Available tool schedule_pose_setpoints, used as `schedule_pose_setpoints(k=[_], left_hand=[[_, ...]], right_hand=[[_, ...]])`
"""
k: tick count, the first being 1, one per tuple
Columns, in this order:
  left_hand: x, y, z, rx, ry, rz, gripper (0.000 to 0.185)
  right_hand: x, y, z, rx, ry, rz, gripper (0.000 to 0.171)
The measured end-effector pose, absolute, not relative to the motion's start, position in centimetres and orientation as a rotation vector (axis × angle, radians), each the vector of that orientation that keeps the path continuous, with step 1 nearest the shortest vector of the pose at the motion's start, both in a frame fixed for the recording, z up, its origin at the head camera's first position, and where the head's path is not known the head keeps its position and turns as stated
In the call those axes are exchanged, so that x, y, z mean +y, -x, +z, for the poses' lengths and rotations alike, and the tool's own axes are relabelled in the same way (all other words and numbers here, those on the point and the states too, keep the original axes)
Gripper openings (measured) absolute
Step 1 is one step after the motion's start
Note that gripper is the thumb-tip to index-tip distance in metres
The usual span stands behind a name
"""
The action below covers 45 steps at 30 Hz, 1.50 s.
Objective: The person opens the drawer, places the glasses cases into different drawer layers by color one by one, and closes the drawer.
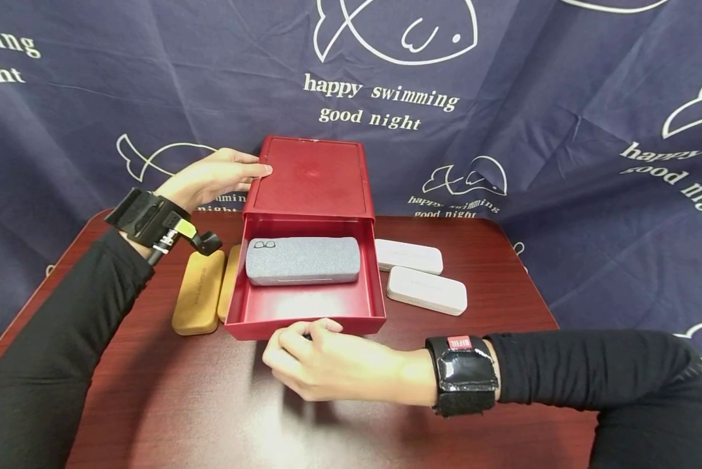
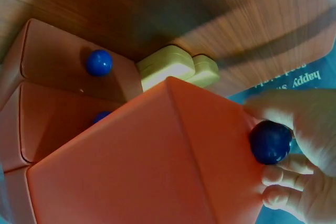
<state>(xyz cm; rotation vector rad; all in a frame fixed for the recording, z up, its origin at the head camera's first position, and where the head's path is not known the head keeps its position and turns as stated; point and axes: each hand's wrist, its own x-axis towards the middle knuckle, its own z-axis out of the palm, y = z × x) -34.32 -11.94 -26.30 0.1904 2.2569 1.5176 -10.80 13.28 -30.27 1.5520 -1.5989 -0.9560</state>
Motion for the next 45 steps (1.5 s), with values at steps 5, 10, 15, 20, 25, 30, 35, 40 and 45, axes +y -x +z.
schedule_pose_setpoints(k=[5,10,15,20,25,30,35,40,45], left_hand=[[-12.0,34.4,-26.3,2.256,-0.190,1.518,0.061],[-12.0,34.2,-26.3,2.257,-0.195,1.522,0.060],[-12.1,34.1,-26.3,2.250,-0.209,1.528,0.060],[-12.1,34.1,-26.2,2.249,-0.206,1.520,0.062],[-12.0,34.2,-26.2,2.254,-0.196,1.514,0.063],[-11.9,34.2,-26.2,2.256,-0.173,1.512,0.065],[-11.9,34.1,-26.1,2.255,-0.187,1.510,0.063],[-11.9,34.0,-26.1,2.267,-0.199,1.501,0.061],[-11.8,34.1,-26.2,2.277,-0.183,1.495,0.061]], right_hand=[[13.1,10.9,-30.5,-1.642,-1.527,-0.909,0.011],[12.7,11.2,-30.7,-1.665,-1.510,-0.853,0.009],[12.4,11.6,-30.6,-1.673,-1.516,-0.787,0.010],[12.1,12.2,-30.2,-1.738,-1.492,-0.725,0.010],[11.7,13.4,-29.9,-1.791,-1.459,-0.698,0.013],[11.4,15.2,-30.0,-1.811,-1.435,-0.670,0.017],[11.2,16.3,-29.9,-1.785,-1.435,-0.655,0.014],[11.2,16.5,-29.5,-1.780,-1.455,-0.662,0.012],[11.2,17.2,-29.3,-1.821,-1.439,-0.681,0.011]])
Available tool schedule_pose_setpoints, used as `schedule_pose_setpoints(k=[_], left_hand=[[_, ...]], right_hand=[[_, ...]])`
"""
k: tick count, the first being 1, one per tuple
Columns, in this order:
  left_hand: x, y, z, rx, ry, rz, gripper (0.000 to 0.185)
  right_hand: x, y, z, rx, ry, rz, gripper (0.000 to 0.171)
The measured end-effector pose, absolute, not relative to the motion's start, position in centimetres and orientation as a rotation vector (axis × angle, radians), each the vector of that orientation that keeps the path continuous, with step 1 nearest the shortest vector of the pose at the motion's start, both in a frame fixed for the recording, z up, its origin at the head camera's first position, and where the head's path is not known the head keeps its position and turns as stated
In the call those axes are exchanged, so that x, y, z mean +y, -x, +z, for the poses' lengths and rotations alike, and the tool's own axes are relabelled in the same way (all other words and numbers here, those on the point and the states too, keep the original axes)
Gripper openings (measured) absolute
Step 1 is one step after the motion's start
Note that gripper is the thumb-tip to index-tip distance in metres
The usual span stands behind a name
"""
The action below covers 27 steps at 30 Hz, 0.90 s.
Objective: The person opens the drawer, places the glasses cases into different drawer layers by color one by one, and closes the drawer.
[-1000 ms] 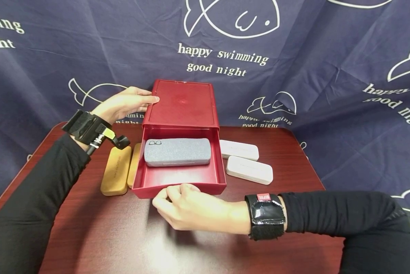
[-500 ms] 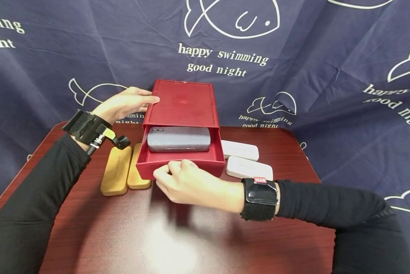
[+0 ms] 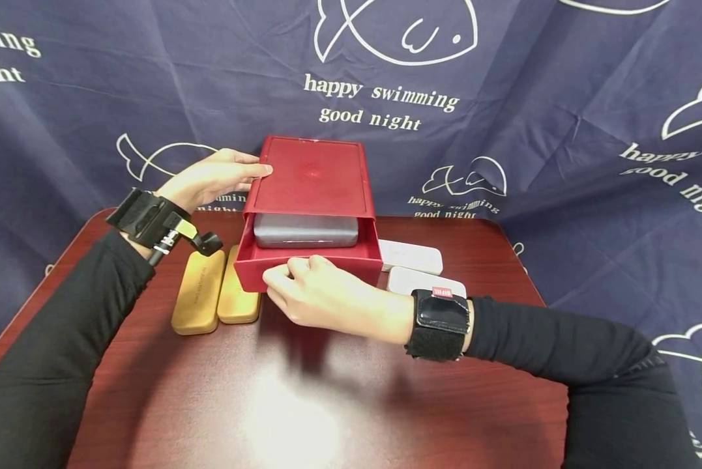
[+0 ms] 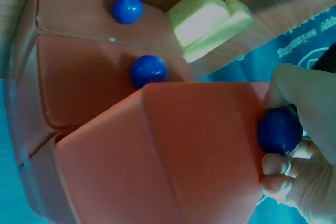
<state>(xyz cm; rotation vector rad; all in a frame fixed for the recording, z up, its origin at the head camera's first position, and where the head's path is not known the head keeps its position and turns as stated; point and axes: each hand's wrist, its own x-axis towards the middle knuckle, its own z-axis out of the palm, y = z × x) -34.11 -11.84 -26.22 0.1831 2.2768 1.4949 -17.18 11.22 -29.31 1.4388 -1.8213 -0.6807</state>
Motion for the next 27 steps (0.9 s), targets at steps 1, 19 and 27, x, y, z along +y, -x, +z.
schedule_pose_setpoints(k=[1,19,27], left_hand=[[-11.8,34.2,-26.3,2.278,-0.179,1.493,0.061],[-11.8,34.3,-26.3,2.280,-0.169,1.516,0.065],[-11.9,34.5,-26.5,2.280,-0.163,1.527,0.064]], right_hand=[[11.2,17.4,-29.3,-1.828,-1.435,-0.686,0.011],[10.6,22.1,-29.8,-1.876,-1.402,-0.694,0.007],[10.6,23.3,-29.9,-1.896,-1.394,-0.693,0.004]])
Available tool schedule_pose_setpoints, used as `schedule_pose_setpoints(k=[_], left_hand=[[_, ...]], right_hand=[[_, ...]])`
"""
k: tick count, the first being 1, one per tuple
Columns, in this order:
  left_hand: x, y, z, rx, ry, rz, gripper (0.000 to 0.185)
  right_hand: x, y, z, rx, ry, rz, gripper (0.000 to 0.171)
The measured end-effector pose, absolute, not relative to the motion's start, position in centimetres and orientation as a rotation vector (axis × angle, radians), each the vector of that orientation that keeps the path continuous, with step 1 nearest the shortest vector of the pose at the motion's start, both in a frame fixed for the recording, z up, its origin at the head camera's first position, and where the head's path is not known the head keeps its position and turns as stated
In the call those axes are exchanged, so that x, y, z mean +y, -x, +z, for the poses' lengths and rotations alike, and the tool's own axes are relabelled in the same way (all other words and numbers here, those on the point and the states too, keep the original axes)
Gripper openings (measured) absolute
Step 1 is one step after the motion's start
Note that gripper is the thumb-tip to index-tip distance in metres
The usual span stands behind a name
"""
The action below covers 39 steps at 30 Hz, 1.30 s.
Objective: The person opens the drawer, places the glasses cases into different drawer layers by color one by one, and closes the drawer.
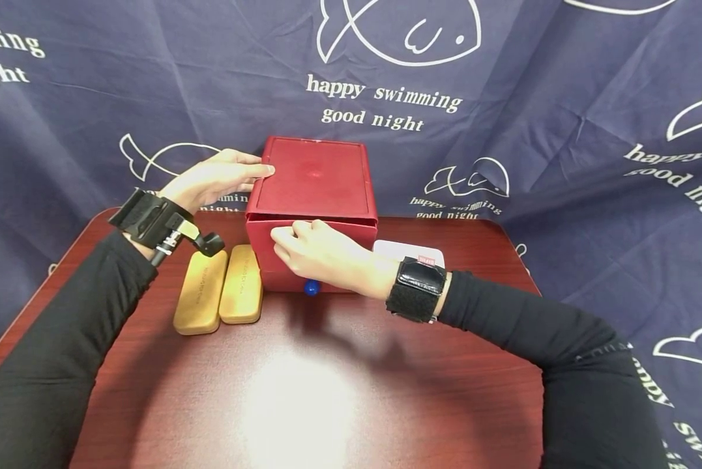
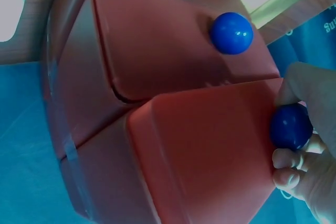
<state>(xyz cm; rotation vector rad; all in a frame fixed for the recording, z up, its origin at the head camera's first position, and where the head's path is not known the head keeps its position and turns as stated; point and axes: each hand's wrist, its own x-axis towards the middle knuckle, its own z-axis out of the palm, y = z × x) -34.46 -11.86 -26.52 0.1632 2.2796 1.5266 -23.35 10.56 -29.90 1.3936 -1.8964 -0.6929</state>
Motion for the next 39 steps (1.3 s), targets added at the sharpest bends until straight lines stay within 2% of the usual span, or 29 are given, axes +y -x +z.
schedule_pose_setpoints(k=[12,39], left_hand=[[-11.8,34.5,-26.4,2.289,-0.169,1.521,0.062],[-11.9,34.5,-26.6,2.281,-0.158,1.521,0.063]], right_hand=[[10.5,24.3,-30.2,-1.845,-1.340,-0.683,0.009],[10.9,24.1,-31.0,-1.875,-1.276,-0.587,0.008]])
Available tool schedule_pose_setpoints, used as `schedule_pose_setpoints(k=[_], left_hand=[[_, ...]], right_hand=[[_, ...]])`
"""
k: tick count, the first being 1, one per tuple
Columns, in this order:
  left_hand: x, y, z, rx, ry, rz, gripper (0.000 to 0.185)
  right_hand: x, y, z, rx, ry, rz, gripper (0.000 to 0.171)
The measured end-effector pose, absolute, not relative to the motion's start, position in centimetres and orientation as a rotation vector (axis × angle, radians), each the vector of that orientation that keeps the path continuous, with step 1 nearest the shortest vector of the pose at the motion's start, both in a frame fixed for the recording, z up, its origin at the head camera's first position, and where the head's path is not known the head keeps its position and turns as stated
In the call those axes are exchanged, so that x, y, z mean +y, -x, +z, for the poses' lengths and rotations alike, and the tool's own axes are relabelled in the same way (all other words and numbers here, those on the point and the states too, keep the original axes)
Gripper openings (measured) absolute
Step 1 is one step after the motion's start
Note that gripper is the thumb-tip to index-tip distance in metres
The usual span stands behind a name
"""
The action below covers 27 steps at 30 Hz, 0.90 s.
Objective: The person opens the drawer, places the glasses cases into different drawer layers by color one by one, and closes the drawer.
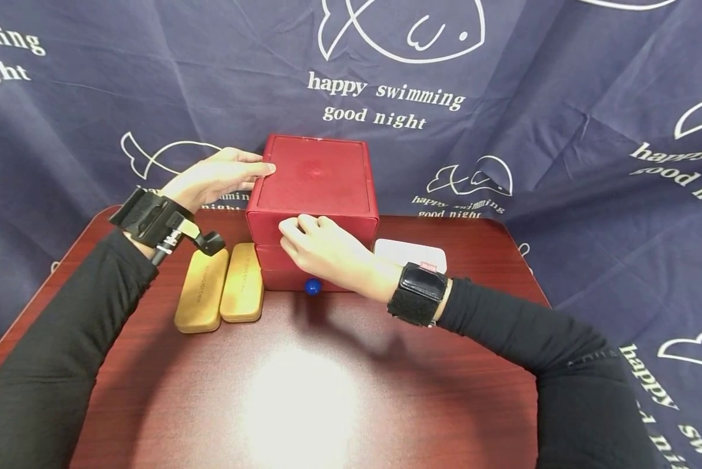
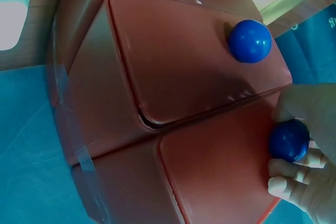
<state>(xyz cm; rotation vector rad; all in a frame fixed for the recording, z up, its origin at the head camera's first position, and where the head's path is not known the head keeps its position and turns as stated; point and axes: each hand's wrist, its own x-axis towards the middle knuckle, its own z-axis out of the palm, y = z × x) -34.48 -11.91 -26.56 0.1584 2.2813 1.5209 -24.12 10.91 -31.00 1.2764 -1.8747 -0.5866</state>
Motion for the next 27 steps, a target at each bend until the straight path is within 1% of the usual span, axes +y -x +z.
schedule_pose_setpoints(k=[5,11,22,27], left_hand=[[-11.9,34.5,-26.6,2.285,-0.164,1.528,0.062],[-11.9,34.6,-26.7,2.287,-0.159,1.529,0.062],[-11.9,34.5,-26.7,2.281,-0.145,1.540,0.064],[-11.9,34.6,-26.7,2.275,-0.158,1.548,0.063]], right_hand=[[11.0,23.8,-30.8,-1.922,-1.278,-0.573,0.003],[11.0,23.1,-30.9,-1.948,-1.240,-0.604,0.003],[11.1,21.7,-31.0,-1.916,-1.152,-0.669,0.012],[11.2,21.5,-31.2,-1.898,-1.144,-0.675,0.011]])
